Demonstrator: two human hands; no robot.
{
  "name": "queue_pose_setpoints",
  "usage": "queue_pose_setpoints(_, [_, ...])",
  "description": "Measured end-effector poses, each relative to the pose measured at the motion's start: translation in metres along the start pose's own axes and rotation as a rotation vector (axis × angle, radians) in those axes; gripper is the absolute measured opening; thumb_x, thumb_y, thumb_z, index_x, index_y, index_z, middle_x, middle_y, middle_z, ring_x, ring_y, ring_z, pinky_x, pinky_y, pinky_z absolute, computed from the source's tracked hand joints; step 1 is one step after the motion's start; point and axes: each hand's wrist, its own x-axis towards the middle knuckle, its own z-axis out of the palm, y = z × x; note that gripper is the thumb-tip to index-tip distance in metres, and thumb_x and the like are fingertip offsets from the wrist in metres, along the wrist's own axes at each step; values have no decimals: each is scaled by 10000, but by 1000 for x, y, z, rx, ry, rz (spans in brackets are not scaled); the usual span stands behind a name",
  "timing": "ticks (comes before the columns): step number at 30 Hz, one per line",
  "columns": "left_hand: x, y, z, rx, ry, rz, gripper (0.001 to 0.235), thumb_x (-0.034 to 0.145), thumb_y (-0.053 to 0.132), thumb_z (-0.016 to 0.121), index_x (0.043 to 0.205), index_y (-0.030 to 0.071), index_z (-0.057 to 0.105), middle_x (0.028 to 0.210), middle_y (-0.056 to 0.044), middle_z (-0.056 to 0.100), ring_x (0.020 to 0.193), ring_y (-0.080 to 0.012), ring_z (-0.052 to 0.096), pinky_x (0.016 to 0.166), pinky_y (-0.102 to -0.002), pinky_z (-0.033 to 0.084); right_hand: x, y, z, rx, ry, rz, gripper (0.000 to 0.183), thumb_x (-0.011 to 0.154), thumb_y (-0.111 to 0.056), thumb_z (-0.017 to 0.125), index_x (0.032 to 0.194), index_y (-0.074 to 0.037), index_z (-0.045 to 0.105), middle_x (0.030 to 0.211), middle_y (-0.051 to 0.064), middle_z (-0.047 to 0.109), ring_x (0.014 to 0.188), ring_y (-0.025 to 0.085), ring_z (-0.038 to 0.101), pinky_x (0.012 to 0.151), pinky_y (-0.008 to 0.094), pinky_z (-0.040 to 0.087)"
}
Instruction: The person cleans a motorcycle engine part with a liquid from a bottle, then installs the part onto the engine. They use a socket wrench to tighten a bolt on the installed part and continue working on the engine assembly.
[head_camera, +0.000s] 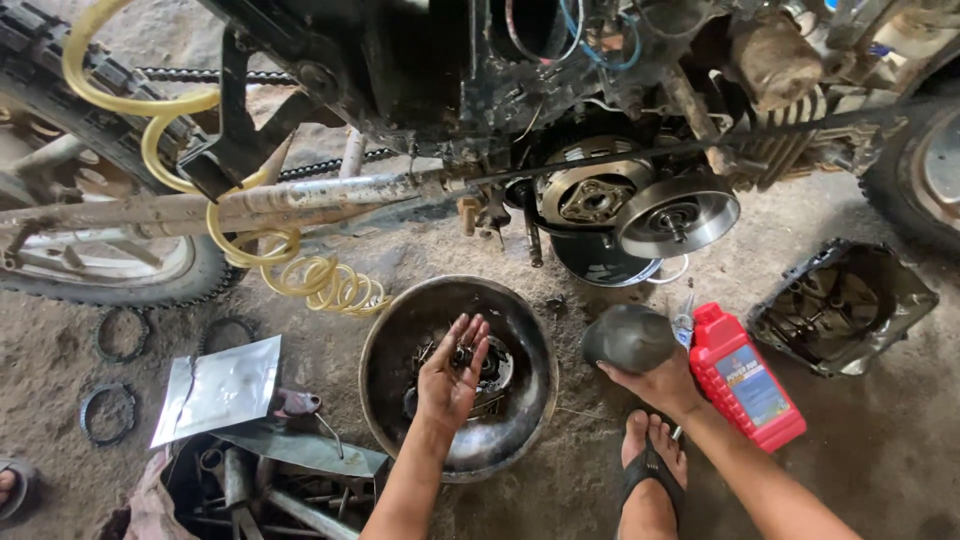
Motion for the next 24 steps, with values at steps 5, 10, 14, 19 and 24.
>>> queue_pose_setpoints(5, [27,5,-30,70,-224,39,474,896,-49,488,1360,-24,587,1448,-175,599,1404,-328,505,1155,-408,441,45,-97,-25,-312,-239,186,914,630,-361,938,1351,-29,484,1149,210,692,1010,377,717,860,426,584])
queue_pose_setpoints(10, [48,9,-46,230,-86,59,343,991,85,562,1307,-37,615,1306,-154,695,1183,-237,712,966,-279,602,54,-136,-20,-556,-824,211,810,665,-338,862,1304,-9,489,1105,221,693,1003,352,726,923,409,583])
queue_pose_setpoints(14, [108,-11,-124,410,-51,147,292,1087,166,653,1270,-58,692,1002,-124,742,655,-97,564,524,-202,442,60,-161,-9,-675,-895,135,912,664,-433,877,1345,21,476,1087,243,687,1039,400,681,906,464,560])
queue_pose_setpoints(19, [85,6,-59,173,-163,-15,369,1008,404,652,837,77,634,543,23,520,403,-100,461,343,-246,366,85,-203,-1,-498,-1164,494,783,630,-511,805,1271,-108,605,1048,130,756,929,274,756,862,411,594])
queue_pose_setpoints(24, [37,28,14,447,132,-67,196,990,246,574,922,84,660,653,55,545,477,-37,409,419,-182,328,53,-141,36,-130,-1124,560,698,646,-483,818,1229,-136,657,987,61,762,897,226,744,842,380,596])
